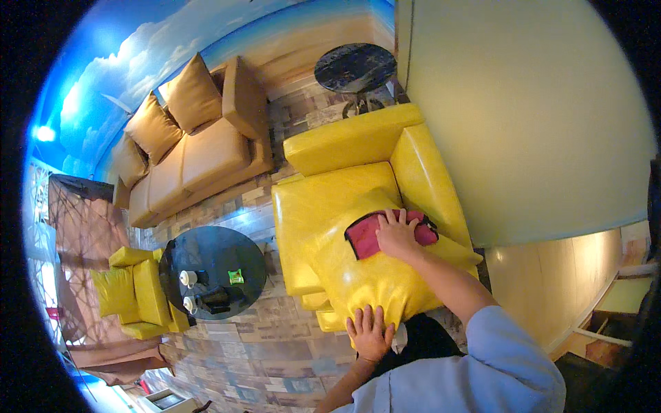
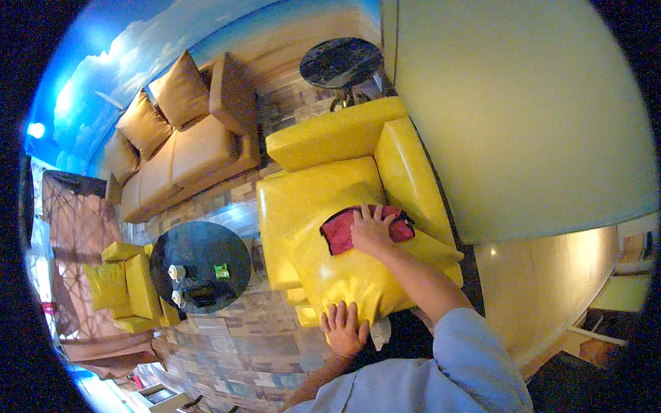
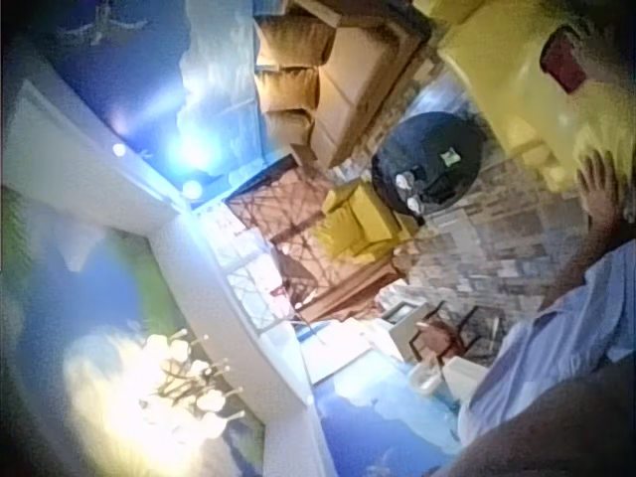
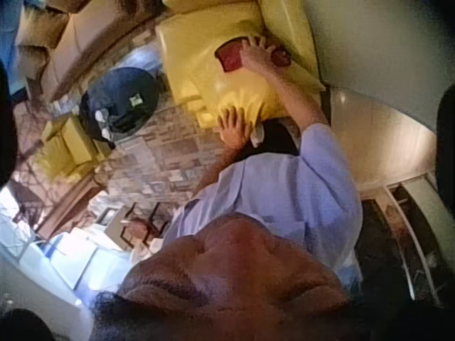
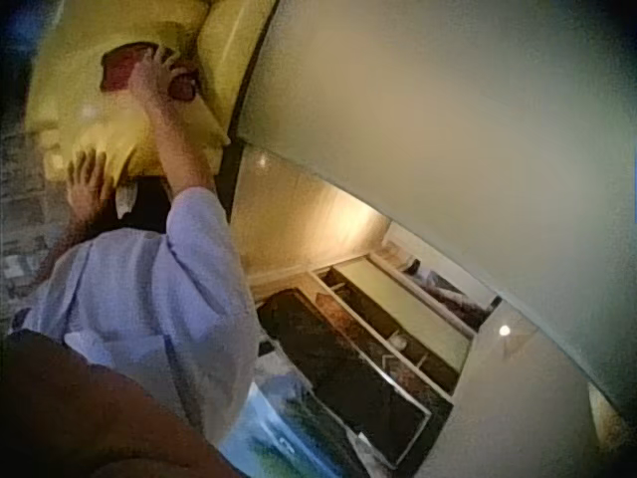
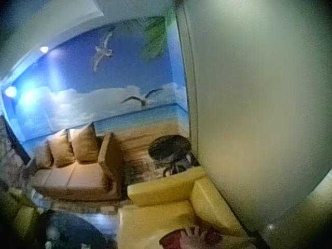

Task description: The person wipes a yellow armchair and its cushion with a pink cloth. They remove a dark garment from the chair, wipe the seat and backrest, then lift and wipe the cushion. The person briefly picks up a kettle from the table and places it back before continuing to wipe the chair's armrests and sides.

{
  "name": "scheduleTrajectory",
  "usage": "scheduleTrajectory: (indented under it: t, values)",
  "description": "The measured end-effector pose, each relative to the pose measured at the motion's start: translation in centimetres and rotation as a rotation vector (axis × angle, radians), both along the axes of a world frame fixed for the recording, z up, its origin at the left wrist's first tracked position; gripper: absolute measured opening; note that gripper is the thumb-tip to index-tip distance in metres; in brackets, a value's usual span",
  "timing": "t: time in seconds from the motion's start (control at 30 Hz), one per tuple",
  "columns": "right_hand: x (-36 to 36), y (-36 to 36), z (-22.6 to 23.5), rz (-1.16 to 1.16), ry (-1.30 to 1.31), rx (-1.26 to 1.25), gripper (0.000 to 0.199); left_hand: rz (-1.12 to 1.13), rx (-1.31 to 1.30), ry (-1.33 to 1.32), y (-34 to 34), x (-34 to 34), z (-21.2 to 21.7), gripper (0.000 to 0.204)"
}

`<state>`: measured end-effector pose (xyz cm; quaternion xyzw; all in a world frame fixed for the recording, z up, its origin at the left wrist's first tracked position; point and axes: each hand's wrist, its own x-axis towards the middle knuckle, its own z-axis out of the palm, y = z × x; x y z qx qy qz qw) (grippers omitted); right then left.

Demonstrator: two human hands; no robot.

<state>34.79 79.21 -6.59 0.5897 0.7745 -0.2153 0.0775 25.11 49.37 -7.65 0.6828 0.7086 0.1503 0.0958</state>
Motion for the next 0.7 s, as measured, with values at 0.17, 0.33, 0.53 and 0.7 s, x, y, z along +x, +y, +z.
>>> scheduleTrajectory:
  t: [0.17,0.33,0.53,0.7]
  values:
    - [-6.1,7.7,-3.4,-0.283,-0.027,-0.219,0.065,0.002,0.036,-0.018,-1.5,-0.2,-1.3,0.062]
    - [-10.6,7.6,-5.4,0.154,0.012,-0.078,0.057,-0.011,-0.055,-0.124,-1.4,-1.1,-1.4,0.073]
    - [-9.8,-0.7,-4.6,0.620,-0.029,0.163,0.028,-0.072,-0.290,-0.128,0.6,-1.3,2.4,0.098]
    - [-3.8,-8.0,4.3,0.543,0.193,0.063,0.027,-0.095,-0.270,-0.005,0.7,-2.0,2.9,0.100]
